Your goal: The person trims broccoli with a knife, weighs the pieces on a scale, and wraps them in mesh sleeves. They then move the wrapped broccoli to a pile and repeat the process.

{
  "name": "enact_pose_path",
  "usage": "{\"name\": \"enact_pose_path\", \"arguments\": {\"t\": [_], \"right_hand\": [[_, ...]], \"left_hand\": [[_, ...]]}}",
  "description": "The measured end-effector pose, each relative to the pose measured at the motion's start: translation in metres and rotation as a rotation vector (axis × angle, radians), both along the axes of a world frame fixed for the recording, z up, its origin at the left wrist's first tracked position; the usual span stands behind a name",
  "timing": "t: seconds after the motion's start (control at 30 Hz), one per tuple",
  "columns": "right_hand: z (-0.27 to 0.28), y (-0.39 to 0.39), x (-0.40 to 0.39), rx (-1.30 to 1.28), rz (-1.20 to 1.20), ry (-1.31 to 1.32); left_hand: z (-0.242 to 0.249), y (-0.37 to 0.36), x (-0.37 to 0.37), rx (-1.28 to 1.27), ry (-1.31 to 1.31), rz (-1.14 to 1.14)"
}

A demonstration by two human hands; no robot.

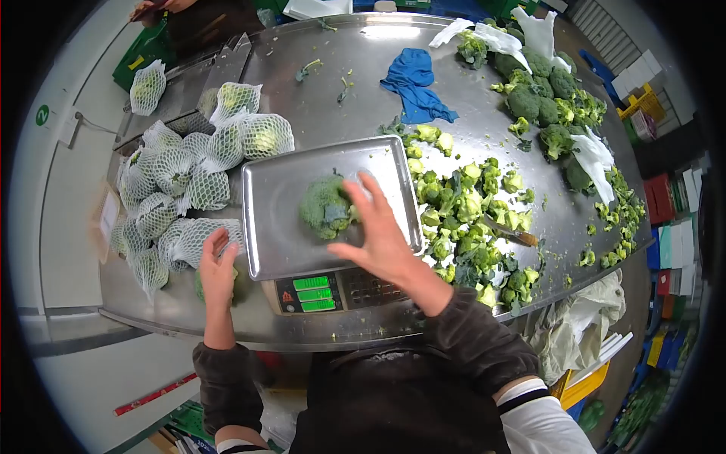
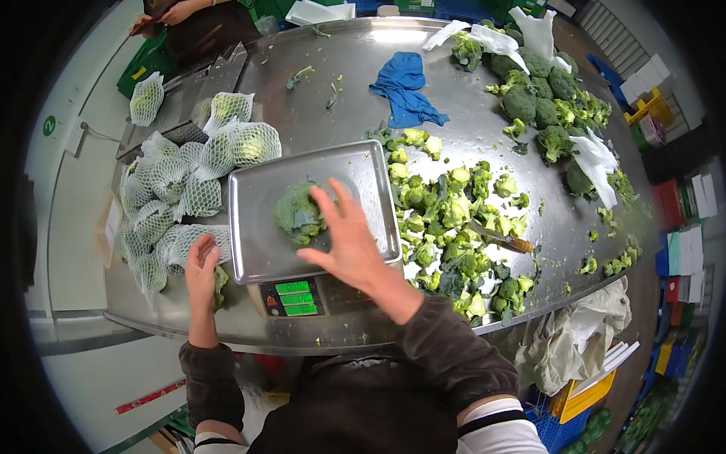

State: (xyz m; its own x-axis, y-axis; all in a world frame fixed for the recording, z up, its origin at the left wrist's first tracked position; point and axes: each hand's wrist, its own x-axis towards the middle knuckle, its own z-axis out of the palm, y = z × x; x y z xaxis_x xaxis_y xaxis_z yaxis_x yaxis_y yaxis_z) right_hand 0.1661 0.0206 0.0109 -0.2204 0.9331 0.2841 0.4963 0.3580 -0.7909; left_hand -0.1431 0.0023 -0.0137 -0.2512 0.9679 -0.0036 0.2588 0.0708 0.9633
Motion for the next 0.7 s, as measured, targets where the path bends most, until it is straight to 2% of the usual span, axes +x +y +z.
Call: {"name": "enact_pose_path", "arguments": {"t": [0.13,0.23,0.3,0.37,0.47,0.53,0.57,0.63,0.7], "right_hand": [[-0.006,-0.018,0.059,0.084,-0.165,0.002],[-0.022,-0.043,0.107,-0.044,-0.328,0.100],[-0.028,-0.059,0.137,-0.073,-0.419,0.021],[-0.035,-0.076,0.160,-0.154,-0.481,0.083],[-0.037,-0.095,0.181,-0.156,-0.549,0.007],[-0.037,-0.109,0.185,-0.173,-0.558,-0.008],[-0.035,-0.114,0.186,-0.186,-0.541,-0.030],[-0.041,-0.123,0.186,-0.247,-0.533,-0.080],[-0.038,-0.129,0.185,-0.193,-0.473,-0.039]], "left_hand": [[0.012,-0.005,-0.001,-0.030,-0.039,0.077],[0.019,-0.003,0.004,-0.039,-0.056,0.084],[0.025,0.003,0.012,-0.022,-0.052,0.064],[0.031,0.011,0.021,-0.005,-0.047,0.039],[0.039,0.027,0.045,-0.004,0.007,-0.063],[0.048,0.040,0.082,0.058,0.173,-0.277],[0.052,0.043,0.092,0.066,0.166,-0.300],[0.053,0.054,0.126,0.115,0.453,-0.415],[0.040,0.067,0.149,0.258,0.434,-0.440]]}}
